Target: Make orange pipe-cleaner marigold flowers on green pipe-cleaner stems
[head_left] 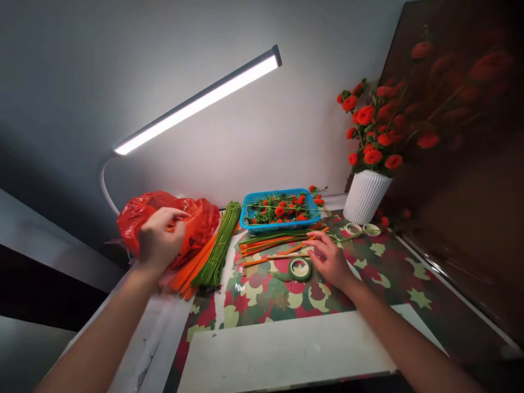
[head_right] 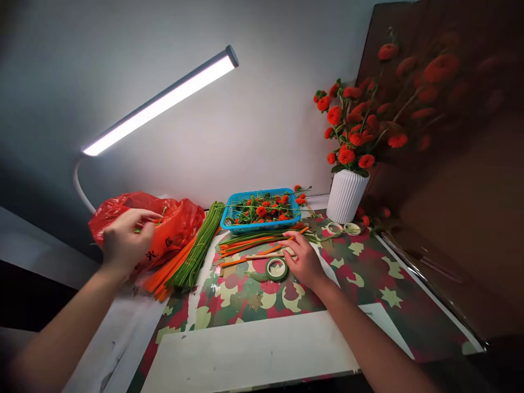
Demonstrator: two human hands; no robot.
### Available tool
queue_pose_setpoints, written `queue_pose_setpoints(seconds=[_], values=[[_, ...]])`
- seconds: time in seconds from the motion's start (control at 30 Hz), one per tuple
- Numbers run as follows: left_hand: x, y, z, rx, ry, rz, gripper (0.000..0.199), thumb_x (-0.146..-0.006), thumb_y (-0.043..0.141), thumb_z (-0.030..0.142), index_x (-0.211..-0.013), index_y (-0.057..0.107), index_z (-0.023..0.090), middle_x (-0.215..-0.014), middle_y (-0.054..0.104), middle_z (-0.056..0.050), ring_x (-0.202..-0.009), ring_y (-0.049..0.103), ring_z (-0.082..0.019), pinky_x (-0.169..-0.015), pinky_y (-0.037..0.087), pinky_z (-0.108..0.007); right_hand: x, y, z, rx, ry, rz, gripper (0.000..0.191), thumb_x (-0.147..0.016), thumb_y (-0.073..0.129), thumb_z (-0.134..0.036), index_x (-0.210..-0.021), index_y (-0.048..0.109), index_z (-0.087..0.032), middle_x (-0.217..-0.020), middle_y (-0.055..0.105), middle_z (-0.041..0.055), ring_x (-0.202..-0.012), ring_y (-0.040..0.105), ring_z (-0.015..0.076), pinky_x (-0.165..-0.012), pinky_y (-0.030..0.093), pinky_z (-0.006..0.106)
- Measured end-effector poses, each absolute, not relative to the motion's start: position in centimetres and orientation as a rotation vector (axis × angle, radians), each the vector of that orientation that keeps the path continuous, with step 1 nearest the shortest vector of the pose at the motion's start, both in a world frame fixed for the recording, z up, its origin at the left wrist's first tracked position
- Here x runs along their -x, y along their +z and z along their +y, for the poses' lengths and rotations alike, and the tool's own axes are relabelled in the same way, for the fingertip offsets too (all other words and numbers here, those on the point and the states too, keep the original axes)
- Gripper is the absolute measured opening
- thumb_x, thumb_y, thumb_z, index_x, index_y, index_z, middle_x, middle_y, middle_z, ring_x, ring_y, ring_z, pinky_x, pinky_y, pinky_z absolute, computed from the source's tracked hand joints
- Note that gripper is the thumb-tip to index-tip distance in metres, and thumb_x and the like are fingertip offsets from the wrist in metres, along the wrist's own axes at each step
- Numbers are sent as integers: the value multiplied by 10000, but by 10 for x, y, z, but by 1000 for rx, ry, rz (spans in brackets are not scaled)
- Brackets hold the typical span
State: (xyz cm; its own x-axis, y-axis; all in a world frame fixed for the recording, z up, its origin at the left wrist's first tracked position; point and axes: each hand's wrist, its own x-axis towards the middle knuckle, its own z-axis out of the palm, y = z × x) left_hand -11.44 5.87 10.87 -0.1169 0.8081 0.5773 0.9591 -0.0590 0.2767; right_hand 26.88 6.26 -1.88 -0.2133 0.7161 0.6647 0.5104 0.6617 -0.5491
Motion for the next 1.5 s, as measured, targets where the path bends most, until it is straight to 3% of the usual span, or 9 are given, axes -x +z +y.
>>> queue_pose_setpoints(seconds=[0.13, 0.3, 0.47, 0.67, 0.9, 1.13, 1.4, 1.5], values=[[52, 62, 49, 2434, -675, -1702, 129, -808, 551, 205, -846, 667, 244, -946, 708, -21, -959, 625, -222, -882, 512, -356, -271, -20, 65, 1001, 253, -1857, 216, -841, 520, -122, -968, 676, -200, -1118, 592, 105, -1053, 597, 243, -917, 494, 424], [2, 26, 83, 2610, -326, -1663, 237, -802, 663, 217, -1035, 671, 174, -1104, 681, -113, -1083, 592, -276, -944, 490, -395, -275, -20, 68, 1040, 242, -1826, 198, -833, 512, -117, -918, 674, -194, -1067, 594, 99, -1019, 605, 234, -895, 500, 413], [-5, 20, 107, 2567, -114, -1783, 320, -914, 574, 314, -1202, 569, 175, -1219, 594, -99, -1020, 615, -222, -854, 534, -431, -277, -20, 70, 1055, 249, -1816, 201, -825, 511, -109, -885, 678, -203, -1013, 606, 81, -991, 609, 222, -875, 505, 388], [2, 29, 105, 2466, -221, -1813, 253, -963, 417, 273, -1007, 643, 169, -1003, 685, -106, -914, 659, -244, -747, 532, -353, -278, -23, 72, 1064, 263, -1825, 198, -824, 516, -109, -881, 677, -208, -1003, 607, 73, -987, 605, 210, -881, 502, 379], [14, 49, 106, 2421, -436, -1742, 334, -968, 300, 319, -1043, 595, 179, -1015, 685, -103, -931, 646, -239, -745, 493, -309, -279, -28, 76, 1173, 223, -1872, 255, -801, 541, -100, -995, 673, -199, -1041, 610, 85, -1024, 562, 241, -922, 465, 428], [19, 38, 106, 2498, -261, -1737, 288, -911, 381, 270, -877, 658, 197, -890, 700, -86, -843, 665, -251, -680, 496, -309, -281, -27, 74, 1301, 146, -1962, 210, -808, 559, -106, -959, 685, -180, -988, 618, 98, -978, 527, 264, -886, 449, 441], [29, 24, 113, 2617, -110, -1744, 194, -846, 558, 214, -998, 677, 200, -1075, 681, -91, -1013, 642, -239, -863, 512, -329, -242, 2, 87, 1128, 181, -2508, 275, -839, 562, -56, -1048, 669, -198, -1103, 648, 77, -1021, 569, 206, -876, 438, 341], [31, 21, 115, 2660, -72, -1748, 226, -892, 576, 250, -1094, 632, 166, -1135, 647, -99, -1025, 627, -229, -881, 516, -395, -217, 14, 103, 1088, 168, -2710, 297, -810, 560, 2, -999, 685, -189, -1095, 650, 80, -1001, 576, 202, -825, 419, 306]])
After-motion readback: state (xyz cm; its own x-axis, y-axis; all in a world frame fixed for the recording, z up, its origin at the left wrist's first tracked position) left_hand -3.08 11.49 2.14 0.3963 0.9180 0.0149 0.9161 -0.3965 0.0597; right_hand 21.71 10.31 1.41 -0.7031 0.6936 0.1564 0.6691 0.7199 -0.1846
